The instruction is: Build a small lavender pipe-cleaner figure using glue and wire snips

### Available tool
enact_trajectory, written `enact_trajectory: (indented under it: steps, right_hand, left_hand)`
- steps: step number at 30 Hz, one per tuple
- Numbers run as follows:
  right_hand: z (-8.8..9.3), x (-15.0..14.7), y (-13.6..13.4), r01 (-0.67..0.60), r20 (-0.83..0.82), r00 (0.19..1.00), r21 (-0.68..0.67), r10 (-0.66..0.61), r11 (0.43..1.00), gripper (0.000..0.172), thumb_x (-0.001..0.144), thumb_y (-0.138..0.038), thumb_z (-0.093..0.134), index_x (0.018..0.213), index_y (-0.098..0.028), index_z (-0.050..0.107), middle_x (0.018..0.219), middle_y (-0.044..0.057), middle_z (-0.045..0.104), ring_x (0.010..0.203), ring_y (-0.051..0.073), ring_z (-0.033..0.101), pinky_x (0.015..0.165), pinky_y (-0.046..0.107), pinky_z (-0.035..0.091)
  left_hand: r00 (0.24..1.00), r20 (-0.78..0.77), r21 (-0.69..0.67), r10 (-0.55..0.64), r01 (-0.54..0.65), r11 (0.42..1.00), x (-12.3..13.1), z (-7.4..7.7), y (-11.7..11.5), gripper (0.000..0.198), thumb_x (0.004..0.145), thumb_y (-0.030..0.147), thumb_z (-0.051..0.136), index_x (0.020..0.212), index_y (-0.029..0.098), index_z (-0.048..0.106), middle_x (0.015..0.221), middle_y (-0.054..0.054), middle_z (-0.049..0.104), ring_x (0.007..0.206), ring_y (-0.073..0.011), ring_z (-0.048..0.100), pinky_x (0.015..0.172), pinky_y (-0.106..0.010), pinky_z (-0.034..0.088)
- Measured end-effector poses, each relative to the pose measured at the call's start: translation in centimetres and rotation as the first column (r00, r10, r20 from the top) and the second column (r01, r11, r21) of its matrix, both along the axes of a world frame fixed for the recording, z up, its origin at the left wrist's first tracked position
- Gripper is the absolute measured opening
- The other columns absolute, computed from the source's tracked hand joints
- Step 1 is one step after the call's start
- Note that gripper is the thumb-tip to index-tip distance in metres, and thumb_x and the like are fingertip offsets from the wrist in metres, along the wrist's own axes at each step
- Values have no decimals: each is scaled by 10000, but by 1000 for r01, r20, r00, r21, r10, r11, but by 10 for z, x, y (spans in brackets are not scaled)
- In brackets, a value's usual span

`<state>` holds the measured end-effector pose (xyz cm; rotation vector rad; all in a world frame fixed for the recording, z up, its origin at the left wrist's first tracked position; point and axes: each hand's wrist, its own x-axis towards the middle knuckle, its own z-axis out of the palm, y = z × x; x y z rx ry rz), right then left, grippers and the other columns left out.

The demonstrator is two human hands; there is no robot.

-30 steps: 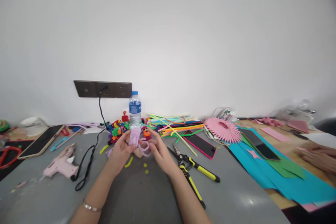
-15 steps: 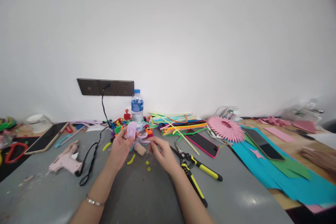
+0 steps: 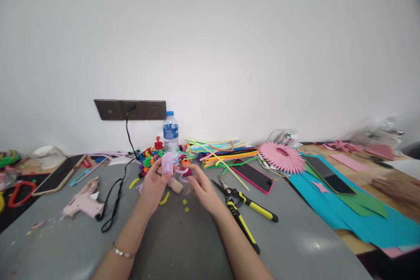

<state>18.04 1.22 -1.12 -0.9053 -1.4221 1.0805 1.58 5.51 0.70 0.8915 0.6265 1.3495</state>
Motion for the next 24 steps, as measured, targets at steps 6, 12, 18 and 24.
enact_trajectory:
  steps: [6, 12, 18, 24]
  right_hand:
    - [1, 2, 4, 127, 137, 982, 31, -130, 991, 360, 819, -199, 479, 1168, -162, 555, 549, -110, 289, 480, 89, 250, 488, 214, 225]
    - [-1, 11, 10, 350, 146, 913, 194, -380, 916, 289, 775, -172, 478, 1046, -176, 578, 604, -92, 288, 505, 101, 300, 500, 227, 259]
    - [-3, 17, 14, 369, 197, 890, 219, -412, 903, 209, 776, -186, 507, 980, -195, 550, 602, -87, 372, 531, 114, 389, 546, 231, 332]
    - [-8, 20, 16, 334, 370, 833, 256, -411, 907, 191, 762, -148, 519, 933, -204, 584, 617, -63, 464, 582, 145, 494, 668, 278, 413]
  left_hand:
    - [990, 91, -35, 107, -104, 994, -5, 1, 8, 430, 569, 298, 894, 933, 165, 708, 849, -26, 753, 868, -166, 719, 852, -263, 570]
    - [953, 160, -71, 256, -248, 966, -10, -3, 16, 229, 679, 249, 815, 865, 156, 719, 877, -39, 758, 882, -159, 716, 856, -250, 566]
    - [920, 191, -114, 342, -325, 939, -14, -1, 20, 214, 667, 184, 812, 851, 142, 713, 847, -31, 756, 851, -131, 713, 876, -229, 554]
    - [953, 19, -10, 301, -301, 954, -9, -6, 14, 395, 662, 239, 830, 1017, 164, 673, 905, -34, 760, 881, -158, 717, 903, -280, 539]
